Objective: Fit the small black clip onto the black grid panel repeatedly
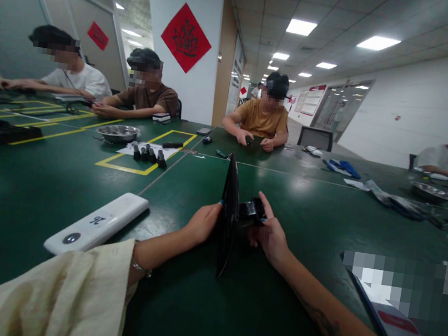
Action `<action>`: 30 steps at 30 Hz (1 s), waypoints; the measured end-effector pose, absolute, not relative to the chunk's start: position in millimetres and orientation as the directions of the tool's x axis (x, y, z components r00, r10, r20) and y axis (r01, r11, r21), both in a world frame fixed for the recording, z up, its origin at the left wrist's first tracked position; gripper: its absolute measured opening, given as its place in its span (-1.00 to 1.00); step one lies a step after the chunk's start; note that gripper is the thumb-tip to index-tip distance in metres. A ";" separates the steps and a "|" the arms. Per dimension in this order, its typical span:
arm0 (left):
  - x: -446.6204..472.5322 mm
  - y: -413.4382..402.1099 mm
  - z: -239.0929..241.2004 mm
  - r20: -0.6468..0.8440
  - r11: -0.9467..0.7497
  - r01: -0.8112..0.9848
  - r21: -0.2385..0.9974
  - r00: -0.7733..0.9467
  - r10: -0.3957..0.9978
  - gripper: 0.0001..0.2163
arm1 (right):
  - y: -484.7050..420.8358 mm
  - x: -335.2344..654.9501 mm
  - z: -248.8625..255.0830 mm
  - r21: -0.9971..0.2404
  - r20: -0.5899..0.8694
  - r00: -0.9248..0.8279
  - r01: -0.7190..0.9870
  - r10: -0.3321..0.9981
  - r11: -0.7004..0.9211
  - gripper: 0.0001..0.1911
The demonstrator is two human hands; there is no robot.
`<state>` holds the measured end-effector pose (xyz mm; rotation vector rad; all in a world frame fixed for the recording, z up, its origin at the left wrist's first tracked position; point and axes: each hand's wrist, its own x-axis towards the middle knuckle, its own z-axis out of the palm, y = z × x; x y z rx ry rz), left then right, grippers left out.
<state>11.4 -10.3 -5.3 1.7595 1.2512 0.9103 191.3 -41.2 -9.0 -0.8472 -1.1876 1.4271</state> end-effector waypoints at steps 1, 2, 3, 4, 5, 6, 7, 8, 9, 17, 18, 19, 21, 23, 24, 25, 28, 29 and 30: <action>11.5 -9.7 -6.8 0.103 -0.200 0.400 0.894 0.251 0.962 -0.65 | -41.6 191.3 -9.0 -0.960 0.096 -0.205 -0.276 0.974 0.036 -0.04; 11.5 -9.1 -8.1 0.097 -0.191 0.397 0.898 0.245 0.965 -0.65 | -41.9 191.3 -9.1 -0.960 0.095 -0.208 -0.279 0.974 0.034 -0.04; 11.6 -8.7 -9.0 0.094 -0.187 0.392 0.901 0.244 0.965 -0.65 | -42.2 191.4 -9.1 -0.959 0.095 -0.210 -0.281 0.973 0.033 -0.04; 11.6 -8.3 -9.7 0.093 -0.187 0.388 0.902 0.249 0.964 -0.65 | -42.3 191.5 -9.3 -0.959 0.098 -0.213 -0.281 0.972 0.035 -0.05; 11.6 -8.2 -10.0 0.092 -0.188 0.383 0.904 0.255 0.963 -0.66 | -42.1 191.6 -9.6 -0.958 0.103 -0.215 -0.283 0.971 0.039 -0.05; 11.6 -8.2 -10.1 0.090 -0.187 0.380 0.906 0.259 0.962 -0.66 | -41.7 191.7 -10.0 -0.957 0.108 -0.215 -0.285 0.971 0.044 -0.06; 11.6 -8.4 -9.9 0.087 -0.184 0.379 0.907 0.258 0.962 -0.66 | -41.1 191.9 -10.5 -0.956 0.113 -0.215 -0.289 0.970 0.047 -0.06; 11.5 -8.7 -9.5 0.086 -0.182 0.382 0.906 0.255 0.963 -0.65 | -40.3 192.2 -11.0 -0.955 0.115 -0.213 -0.293 0.970 0.049 -0.06; 11.5 -9.0 -8.9 0.085 -0.181 0.388 0.904 0.253 0.964 -0.65 | -39.6 192.4 -11.5 -0.954 0.115 -0.214 -0.296 0.970 0.047 -0.06; 11.4 -11.5 1.2 0.130 -0.251 0.429 0.868 0.290 0.948 -0.68 | -41.3 191.6 -10.7 -0.949 0.106 -0.193 -0.314 0.975 0.041 -0.07; 11.3 -11.6 2.1 0.135 -0.260 0.434 0.863 0.297 0.945 -0.68 | -41.8 191.3 -10.3 -0.948 0.106 -0.193 -0.316 0.975 0.041 -0.07; 11.1 -11.7 2.6 0.143 -0.270 0.437 0.858 0.301 0.943 -0.67 | -42.1 191.1 -9.9 -0.948 0.106 -0.193 -0.317 0.975 0.040 -0.07; 10.8 -12.0 2.5 0.156 -0.285 0.435 0.854 0.308 0.939 -0.67 | -42.3 191.0 -9.6 -0.948 0.105 -0.192 -0.315 0.976 0.040 -0.07; 10.6 -12.2 0.9 0.134 -0.259 0.429 0.865 0.298 0.945 -0.65 | -41.8 191.3 -10.1 -0.949 0.105 -0.195 -0.312 0.975 0.040 -0.06; 10.6 -12.3 -0.3 0.115 -0.235 0.423 0.875 0.292 0.950 -0.64 | -41.4 191.5 -10.7 -0.949 0.107 -0.197 -0.312 0.974 0.042 -0.06; 10.7 -12.3 -1.6 0.098 -0.213 0.415 0.884 0.283 0.954 -0.63 | -41.0 191.8 -11.2 -0.949 0.110 -0.201 -0.313 0.973 0.043 -0.06; 11.2 -11.6 -4.9 0.089 -0.198 0.398 0.896 0.274 0.957 -0.63 | -40.2 192.2 -12.4 -0.947 0.111 -0.199 -0.317 0.974 0.043 -0.08; 11.2 -11.1 -5.6 0.095 -0.203 0.398 0.895 0.275 0.957 -0.64 | -40.2 192.1 -12.5 -0.948 0.108 -0.195 -0.316 0.975 0.042 -0.08; 11.2 -10.5 -5.9 0.096 -0.204 0.399 0.894 0.275 0.957 -0.64 | -40.2 192.1 -12.3 -0.949 0.105 -0.192 -0.313 0.976 0.041 -0.08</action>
